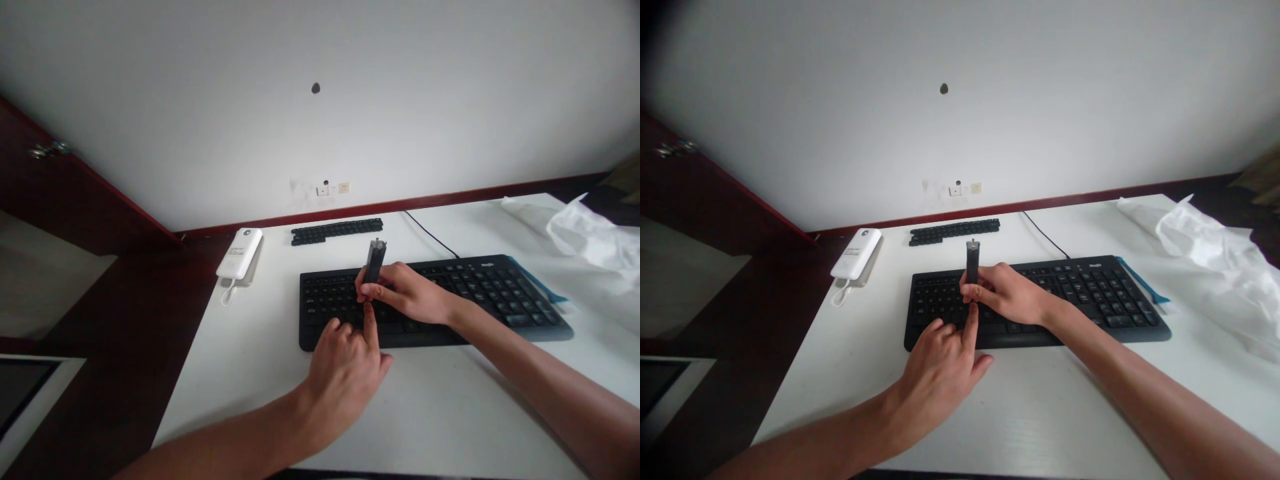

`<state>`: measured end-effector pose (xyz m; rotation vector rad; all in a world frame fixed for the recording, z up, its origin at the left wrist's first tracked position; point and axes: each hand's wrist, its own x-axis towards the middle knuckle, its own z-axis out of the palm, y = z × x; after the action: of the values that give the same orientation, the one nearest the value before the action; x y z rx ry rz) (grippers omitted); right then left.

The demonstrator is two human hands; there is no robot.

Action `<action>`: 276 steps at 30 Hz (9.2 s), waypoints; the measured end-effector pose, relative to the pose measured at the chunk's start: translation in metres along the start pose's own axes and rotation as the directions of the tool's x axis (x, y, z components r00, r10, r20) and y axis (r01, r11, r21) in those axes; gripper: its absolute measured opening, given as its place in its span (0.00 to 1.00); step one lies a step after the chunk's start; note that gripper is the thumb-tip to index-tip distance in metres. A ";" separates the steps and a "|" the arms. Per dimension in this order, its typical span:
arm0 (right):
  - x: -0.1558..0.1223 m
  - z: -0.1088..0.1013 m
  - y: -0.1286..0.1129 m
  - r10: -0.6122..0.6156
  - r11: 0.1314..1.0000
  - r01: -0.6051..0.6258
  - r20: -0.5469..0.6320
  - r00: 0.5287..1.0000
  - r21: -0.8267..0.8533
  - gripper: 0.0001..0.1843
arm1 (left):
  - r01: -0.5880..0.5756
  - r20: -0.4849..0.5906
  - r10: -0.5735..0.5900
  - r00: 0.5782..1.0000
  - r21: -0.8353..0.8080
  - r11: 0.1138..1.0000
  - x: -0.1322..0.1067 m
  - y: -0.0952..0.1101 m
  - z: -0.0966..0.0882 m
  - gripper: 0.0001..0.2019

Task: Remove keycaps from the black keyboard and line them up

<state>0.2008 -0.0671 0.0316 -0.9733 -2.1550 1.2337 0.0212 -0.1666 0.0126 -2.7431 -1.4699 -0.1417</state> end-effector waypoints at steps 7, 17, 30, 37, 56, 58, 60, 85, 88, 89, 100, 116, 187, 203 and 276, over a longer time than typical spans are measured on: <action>-0.002 -0.003 -0.002 0.007 1.000 -0.006 0.014 1.000 -0.031 0.18 | 0.014 0.005 -0.014 1.000 0.004 1.000 0.000 -0.003 0.005 0.39; -0.003 -0.018 0.003 -0.070 0.980 0.039 0.155 0.985 0.194 0.17 | 0.020 0.041 -0.021 0.999 0.022 1.000 0.000 -0.003 0.005 0.39; -0.006 -0.026 0.019 -0.044 0.946 -0.020 0.190 0.981 0.323 0.20 | 0.003 0.050 -0.004 0.999 0.022 1.000 0.001 -0.005 0.006 0.37; -0.004 -0.022 0.008 -0.041 0.973 0.005 0.153 0.987 0.230 0.20 | 0.018 0.054 -0.019 0.998 0.026 0.999 0.002 -0.005 0.002 0.39; -0.007 -0.030 0.008 -0.081 0.963 0.012 0.249 0.965 0.269 0.18 | 0.009 0.059 -0.013 0.998 0.063 0.998 -0.003 -0.002 0.001 0.38; -0.007 -0.031 0.009 -0.086 0.951 0.002 0.259 0.962 0.309 0.18 | 0.003 0.053 -0.007 0.999 0.062 0.998 -0.004 -0.002 0.001 0.38; -0.007 -0.029 0.010 -0.075 0.950 -0.005 0.246 0.966 0.312 0.18 | -0.003 0.051 0.000 0.999 0.059 0.998 -0.004 -0.002 0.001 0.38; 0.012 -0.014 0.039 0.200 0.883 -0.009 -0.360 0.911 0.468 0.24 | 0.175 0.027 -0.180 0.983 -0.401 0.899 0.034 -0.059 -0.007 0.09; 0.011 -0.014 0.041 0.211 0.880 -0.012 -0.367 0.906 0.476 0.24 | 0.214 -0.002 -0.242 0.970 -0.460 0.862 0.041 -0.078 -0.012 0.10; 0.011 -0.014 0.041 0.213 0.879 -0.013 -0.368 0.905 0.477 0.24 | 0.232 -0.025 -0.274 0.961 -0.464 0.855 0.044 -0.088 -0.012 0.10; 0.010 -0.015 0.043 0.219 0.873 -0.032 -0.332 0.917 0.487 0.23 | 0.387 -0.017 -0.440 0.898 -0.445 0.808 0.056 -0.168 0.009 0.13; 0.013 -0.016 0.046 0.262 0.838 -0.045 -0.328 0.908 0.543 0.22 | 0.359 -0.051 -0.419 0.907 -0.427 0.830 0.054 -0.176 0.006 0.11; 0.011 -0.016 0.040 0.239 0.892 -0.074 -0.325 0.915 0.446 0.25 | 0.301 -0.089 -0.348 0.933 -0.332 0.894 0.050 -0.180 0.007 0.05; 0.011 -0.015 0.043 0.231 0.896 -0.071 -0.325 0.917 0.439 0.25 | 0.343 -0.014 -0.406 0.914 -0.512 0.787 0.053 -0.183 0.014 0.06; 0.010 -0.017 0.036 0.223 0.938 -0.121 -0.299 0.928 0.325 0.24 | 0.269 -0.106 -0.279 0.954 -0.099 0.958 0.127 -0.137 0.025 0.17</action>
<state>0.2184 -0.0376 0.0089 -1.1615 -1.5939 1.3228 -0.0210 0.0158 -0.0035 -2.5228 -1.8413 -0.3742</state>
